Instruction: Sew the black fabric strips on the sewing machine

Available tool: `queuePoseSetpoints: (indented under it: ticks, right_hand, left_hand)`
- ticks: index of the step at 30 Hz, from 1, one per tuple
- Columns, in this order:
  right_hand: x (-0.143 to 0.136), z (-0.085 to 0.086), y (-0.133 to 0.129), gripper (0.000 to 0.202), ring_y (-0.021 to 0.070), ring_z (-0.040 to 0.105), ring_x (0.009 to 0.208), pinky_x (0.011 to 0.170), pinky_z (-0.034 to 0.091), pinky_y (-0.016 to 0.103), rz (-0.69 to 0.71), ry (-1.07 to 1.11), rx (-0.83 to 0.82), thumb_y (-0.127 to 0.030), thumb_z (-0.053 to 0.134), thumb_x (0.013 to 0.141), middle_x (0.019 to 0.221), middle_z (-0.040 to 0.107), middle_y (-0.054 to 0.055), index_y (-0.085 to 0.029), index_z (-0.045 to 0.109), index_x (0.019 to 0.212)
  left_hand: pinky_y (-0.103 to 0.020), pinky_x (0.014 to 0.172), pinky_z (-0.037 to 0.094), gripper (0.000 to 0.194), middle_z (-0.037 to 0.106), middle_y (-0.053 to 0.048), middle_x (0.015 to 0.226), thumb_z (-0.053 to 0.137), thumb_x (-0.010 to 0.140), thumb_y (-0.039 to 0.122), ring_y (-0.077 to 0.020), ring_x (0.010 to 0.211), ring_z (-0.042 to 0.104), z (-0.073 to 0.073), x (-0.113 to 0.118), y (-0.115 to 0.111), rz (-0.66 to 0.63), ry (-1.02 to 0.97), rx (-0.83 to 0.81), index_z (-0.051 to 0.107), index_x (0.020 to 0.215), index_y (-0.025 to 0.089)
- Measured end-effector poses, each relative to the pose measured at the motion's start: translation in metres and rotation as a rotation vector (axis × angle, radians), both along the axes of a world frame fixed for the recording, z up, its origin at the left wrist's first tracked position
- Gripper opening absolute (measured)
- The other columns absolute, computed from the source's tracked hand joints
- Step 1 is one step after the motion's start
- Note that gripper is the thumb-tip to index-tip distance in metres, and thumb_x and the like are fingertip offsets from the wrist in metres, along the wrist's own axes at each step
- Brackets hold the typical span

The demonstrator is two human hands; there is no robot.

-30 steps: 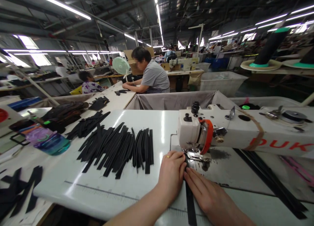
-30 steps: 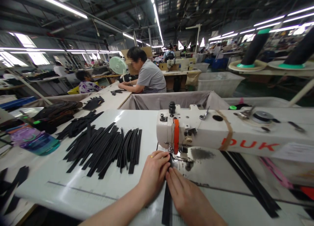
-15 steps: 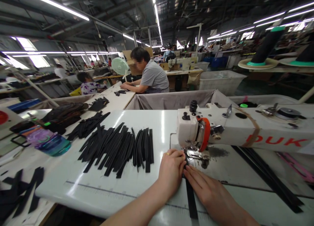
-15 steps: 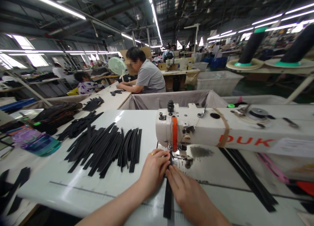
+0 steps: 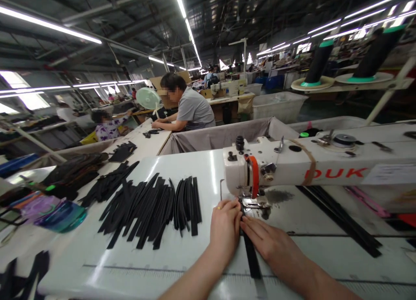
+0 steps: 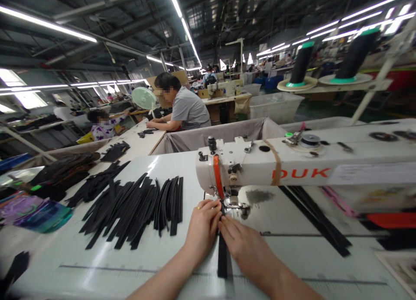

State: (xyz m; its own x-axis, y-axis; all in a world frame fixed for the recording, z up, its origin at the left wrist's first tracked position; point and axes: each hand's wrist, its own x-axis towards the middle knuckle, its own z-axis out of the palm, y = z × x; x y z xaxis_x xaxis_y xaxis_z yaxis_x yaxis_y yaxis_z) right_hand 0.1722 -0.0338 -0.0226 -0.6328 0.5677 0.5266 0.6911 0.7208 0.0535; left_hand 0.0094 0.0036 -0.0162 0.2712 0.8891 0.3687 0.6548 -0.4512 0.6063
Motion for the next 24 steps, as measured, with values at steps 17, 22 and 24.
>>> queuePoseSetpoints:
  ticks: [17, 22, 24]
  right_hand:
    - [0.015, 0.013, 0.004, 0.028, 0.0178, 0.064, 0.093, 0.085, 0.054, 0.030, 0.079, 0.183, -0.235, -0.004, 0.048, 0.084, 0.097, 0.070, 0.006, -0.020, 0.068, 0.094]
    - [0.016, 0.015, 0.006, 0.028, 0.0174, 0.063, 0.092, 0.086, 0.052, 0.031, 0.098, 0.201, -0.218, -0.005, 0.049, 0.084, 0.095, 0.070, 0.004, -0.021, 0.069, 0.096]
    - [0.016, 0.013, 0.008, 0.029, 0.0184, 0.063, 0.093, 0.088, 0.052, 0.033, 0.087, 0.198, -0.224, -0.005, 0.049, 0.084, 0.096, 0.070, 0.005, -0.020, 0.068, 0.100]
  left_hand:
    - [-0.044, 0.093, 0.051, 0.027, 0.070, -0.007, 0.114, 0.054, 0.084, 0.000, -0.0256, 0.107, 0.058, 0.003, -0.002, -0.003, -0.029, -0.034, -0.003, 0.072, 0.091, 0.018]
    - [-0.045, 0.093, 0.050, 0.026, 0.071, -0.005, 0.111, 0.055, 0.084, 0.000, -0.0253, 0.106, 0.058, 0.005, -0.002, -0.004, -0.050, -0.043, -0.031, 0.072, 0.093, 0.019]
    - [-0.045, 0.093, 0.050, 0.025, 0.071, -0.005, 0.112, 0.056, 0.084, 0.000, -0.0255, 0.106, 0.057, 0.005, -0.002, -0.004, -0.043, -0.044, -0.037, 0.071, 0.092, 0.018]
